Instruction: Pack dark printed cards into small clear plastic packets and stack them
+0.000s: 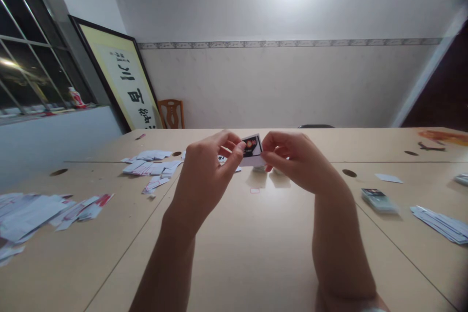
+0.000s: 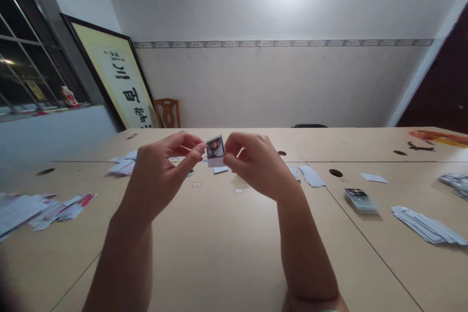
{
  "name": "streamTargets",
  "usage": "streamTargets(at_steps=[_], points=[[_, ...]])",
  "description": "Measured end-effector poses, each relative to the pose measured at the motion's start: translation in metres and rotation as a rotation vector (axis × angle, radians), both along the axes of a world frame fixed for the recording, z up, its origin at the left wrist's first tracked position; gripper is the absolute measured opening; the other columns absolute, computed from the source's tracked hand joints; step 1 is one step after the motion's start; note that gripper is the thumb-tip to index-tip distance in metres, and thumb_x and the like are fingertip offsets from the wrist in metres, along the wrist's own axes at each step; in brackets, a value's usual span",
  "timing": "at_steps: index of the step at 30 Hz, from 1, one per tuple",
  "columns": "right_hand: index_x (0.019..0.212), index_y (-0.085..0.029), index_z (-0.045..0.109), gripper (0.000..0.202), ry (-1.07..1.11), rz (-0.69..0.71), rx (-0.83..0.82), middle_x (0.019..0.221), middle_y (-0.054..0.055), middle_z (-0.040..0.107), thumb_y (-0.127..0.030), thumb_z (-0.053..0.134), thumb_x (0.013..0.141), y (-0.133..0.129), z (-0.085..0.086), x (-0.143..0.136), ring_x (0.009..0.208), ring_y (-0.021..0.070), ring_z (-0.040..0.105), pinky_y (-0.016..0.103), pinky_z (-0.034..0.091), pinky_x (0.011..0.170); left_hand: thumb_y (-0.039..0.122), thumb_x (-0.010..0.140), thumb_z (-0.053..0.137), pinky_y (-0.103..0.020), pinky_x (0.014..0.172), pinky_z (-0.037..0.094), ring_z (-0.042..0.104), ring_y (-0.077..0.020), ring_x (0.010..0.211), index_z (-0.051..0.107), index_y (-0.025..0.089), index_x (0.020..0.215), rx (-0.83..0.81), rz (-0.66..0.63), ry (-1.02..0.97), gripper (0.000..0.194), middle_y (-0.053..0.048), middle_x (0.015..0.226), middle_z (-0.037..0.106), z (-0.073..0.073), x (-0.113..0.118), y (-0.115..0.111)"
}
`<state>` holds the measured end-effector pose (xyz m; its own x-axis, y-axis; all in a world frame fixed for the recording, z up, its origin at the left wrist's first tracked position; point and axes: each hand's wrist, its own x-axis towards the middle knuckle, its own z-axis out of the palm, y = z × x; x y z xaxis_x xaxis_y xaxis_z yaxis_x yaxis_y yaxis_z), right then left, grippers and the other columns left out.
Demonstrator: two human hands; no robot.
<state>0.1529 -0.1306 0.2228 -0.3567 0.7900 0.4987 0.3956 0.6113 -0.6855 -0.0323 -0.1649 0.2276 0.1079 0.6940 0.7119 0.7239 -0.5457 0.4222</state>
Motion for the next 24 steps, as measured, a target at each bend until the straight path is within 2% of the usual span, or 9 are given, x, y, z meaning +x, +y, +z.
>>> streamTargets(at_steps=[5, 11, 16, 24], points=[[0.07, -0.019, 0.056, 0.012, 0.009, 0.038, -0.006, 0.064, -0.002, 0.061, -0.02, 0.061, 0.08, 0.001, -0.001, 0.001, 0.057, 0.0109, 0.06, 0.021, 0.04, 0.047, 0.039, 0.086, 0.066, -0.024, 0.065, 0.05, 0.065, -0.0142, 0.074, 0.067, 0.019, 0.092, -0.011, -0.072, 0.011, 0.021, -0.002, 0.082, 0.07, -0.003, 0.001, 0.005], [0.07, -0.019, 0.06, 0.017, -0.086, 0.038, 0.029, 0.065, -0.002, 0.062, -0.027, 0.061, 0.085, 0.002, -0.001, 0.004, 0.052, 0.0075, 0.052, 0.021, 0.036, 0.045, 0.024, 0.086, 0.064, -0.024, 0.06, 0.045, 0.059, -0.0117, 0.066, 0.066, 0.019, 0.077, 0.008, -0.06, 0.072, 0.011, 0.001, 0.072, 0.065, -0.008, 0.007, 0.015], [0.068, -0.019, 0.06, 0.026, -0.115, 0.003, 0.035, 0.062, -0.002, 0.061, -0.037, 0.064, 0.086, 0.004, -0.001, 0.008, 0.047, 0.0063, 0.046, 0.021, 0.03, 0.041, 0.023, 0.086, 0.064, -0.025, 0.063, 0.043, 0.058, -0.0111, 0.065, 0.066, 0.019, 0.075, 0.009, -0.071, 0.107, 0.011, 0.002, 0.07, 0.065, -0.011, 0.011, 0.018], [0.067, -0.018, 0.059, 0.019, -0.087, 0.001, -0.044, 0.062, -0.001, 0.063, -0.028, 0.063, 0.082, 0.016, -0.002, 0.031, 0.056, 0.0108, 0.056, 0.024, 0.037, 0.049, 0.022, 0.084, 0.062, -0.026, 0.064, 0.045, 0.06, -0.0117, 0.068, 0.066, 0.02, 0.076, -0.061, -0.116, 0.078, 0.01, 0.002, 0.074, 0.067, -0.011, 0.023, 0.024]])
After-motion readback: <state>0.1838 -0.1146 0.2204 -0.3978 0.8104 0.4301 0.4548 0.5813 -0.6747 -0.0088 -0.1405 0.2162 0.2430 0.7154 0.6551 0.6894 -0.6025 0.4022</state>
